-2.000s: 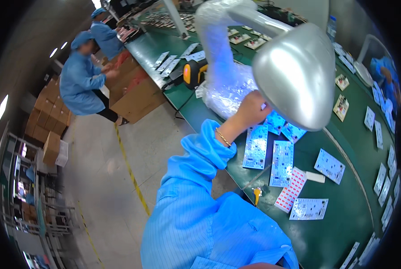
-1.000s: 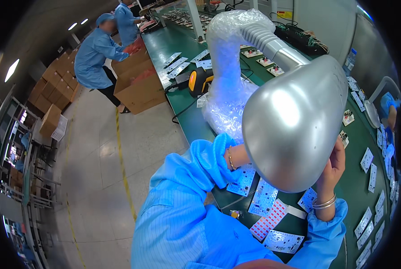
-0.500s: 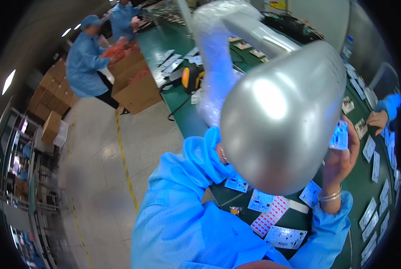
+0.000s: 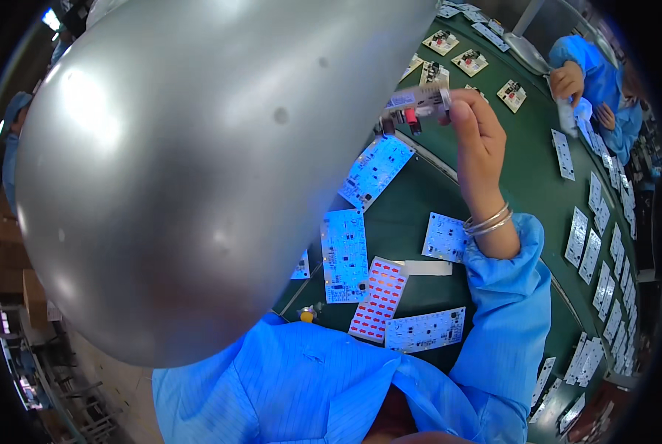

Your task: Inspecting and organizing electronic circuit boards on an assembly line table.

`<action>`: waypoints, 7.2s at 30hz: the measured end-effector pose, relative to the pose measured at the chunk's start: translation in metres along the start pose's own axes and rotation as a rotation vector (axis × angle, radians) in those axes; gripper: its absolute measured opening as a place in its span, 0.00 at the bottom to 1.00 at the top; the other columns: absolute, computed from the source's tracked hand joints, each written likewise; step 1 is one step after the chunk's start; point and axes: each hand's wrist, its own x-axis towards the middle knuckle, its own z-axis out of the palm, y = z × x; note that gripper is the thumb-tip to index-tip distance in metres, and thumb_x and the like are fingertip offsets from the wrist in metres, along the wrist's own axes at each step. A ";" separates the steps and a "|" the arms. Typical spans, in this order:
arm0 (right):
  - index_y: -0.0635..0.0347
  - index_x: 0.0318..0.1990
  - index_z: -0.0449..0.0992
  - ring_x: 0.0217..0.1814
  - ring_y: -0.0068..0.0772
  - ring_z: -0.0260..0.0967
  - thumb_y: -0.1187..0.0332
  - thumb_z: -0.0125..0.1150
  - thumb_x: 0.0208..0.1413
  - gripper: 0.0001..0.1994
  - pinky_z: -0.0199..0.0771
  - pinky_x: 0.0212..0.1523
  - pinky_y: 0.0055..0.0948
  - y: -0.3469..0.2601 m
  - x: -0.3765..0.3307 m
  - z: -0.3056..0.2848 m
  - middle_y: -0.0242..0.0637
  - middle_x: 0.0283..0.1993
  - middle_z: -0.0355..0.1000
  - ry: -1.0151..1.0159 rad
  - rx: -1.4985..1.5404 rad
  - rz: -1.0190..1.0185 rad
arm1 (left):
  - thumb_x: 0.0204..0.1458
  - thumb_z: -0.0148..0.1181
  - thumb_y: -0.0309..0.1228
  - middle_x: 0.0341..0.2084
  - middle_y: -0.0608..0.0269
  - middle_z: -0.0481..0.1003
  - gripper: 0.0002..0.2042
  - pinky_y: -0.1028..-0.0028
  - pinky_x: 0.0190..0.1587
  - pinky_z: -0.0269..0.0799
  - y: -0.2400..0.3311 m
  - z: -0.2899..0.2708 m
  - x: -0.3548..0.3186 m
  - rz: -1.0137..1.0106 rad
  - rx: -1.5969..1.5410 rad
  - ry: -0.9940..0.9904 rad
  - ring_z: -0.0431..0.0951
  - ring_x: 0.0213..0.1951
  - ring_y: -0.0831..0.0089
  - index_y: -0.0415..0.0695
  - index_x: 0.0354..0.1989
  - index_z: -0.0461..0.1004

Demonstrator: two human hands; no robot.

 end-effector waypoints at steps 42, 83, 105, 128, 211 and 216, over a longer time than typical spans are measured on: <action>0.67 0.52 0.55 0.32 0.27 0.66 0.56 0.47 0.49 0.27 0.68 0.25 0.20 -0.040 -0.013 -0.008 0.40 0.44 0.63 -0.242 0.307 0.601 | 0.49 0.44 0.32 0.35 0.50 0.70 0.16 0.64 0.34 0.71 -0.006 -0.004 -0.021 -0.397 -0.456 0.061 0.73 0.35 0.62 0.36 0.44 0.62; 0.65 0.39 0.62 0.39 0.19 0.60 0.69 0.58 0.41 0.18 0.61 0.39 0.17 -0.035 -0.023 -0.009 0.34 0.37 0.63 -0.076 0.452 0.398 | 0.51 0.33 0.51 0.16 0.65 0.65 0.26 0.81 0.11 0.56 0.002 0.033 -0.017 -0.233 -0.645 -0.275 0.59 0.10 0.81 0.38 0.42 0.64; 0.63 0.40 0.58 0.38 0.20 0.58 0.69 0.58 0.42 0.19 0.59 0.41 0.19 -0.065 -0.036 -0.009 0.32 0.36 0.59 -0.095 0.374 0.297 | 0.51 0.41 0.44 0.16 0.65 0.67 0.18 0.78 0.19 0.62 0.011 0.077 -0.044 0.175 0.005 0.246 0.65 0.16 0.77 0.40 0.39 0.64; 0.59 0.35 0.54 0.41 0.25 0.55 0.54 0.62 0.35 0.27 0.55 0.45 0.22 -0.131 -0.060 -0.033 0.43 0.42 0.56 -0.099 0.397 0.196 | 0.52 0.39 0.43 0.21 0.61 0.68 0.17 0.69 0.23 0.66 0.017 0.111 -0.064 0.379 -0.167 -0.270 0.70 0.22 0.68 0.41 0.30 0.67; 0.66 0.31 0.57 0.29 0.25 0.56 0.51 0.66 0.27 0.31 0.58 0.32 0.20 -0.185 -0.069 -0.071 0.43 0.30 0.60 0.026 0.012 -0.032 | 0.32 0.51 0.27 0.37 0.46 0.64 0.26 0.54 0.48 0.54 0.037 0.153 -0.118 1.098 1.410 -0.072 0.65 0.39 0.54 0.34 0.46 0.57; 0.66 0.31 0.57 0.30 0.25 0.55 0.51 0.67 0.27 0.32 0.57 0.33 0.20 -0.185 -0.068 -0.071 0.43 0.30 0.60 0.031 0.031 -0.003 | 0.32 0.51 0.27 0.36 0.46 0.65 0.27 0.54 0.48 0.53 0.038 0.153 -0.117 1.114 1.406 -0.067 0.64 0.39 0.53 0.35 0.46 0.57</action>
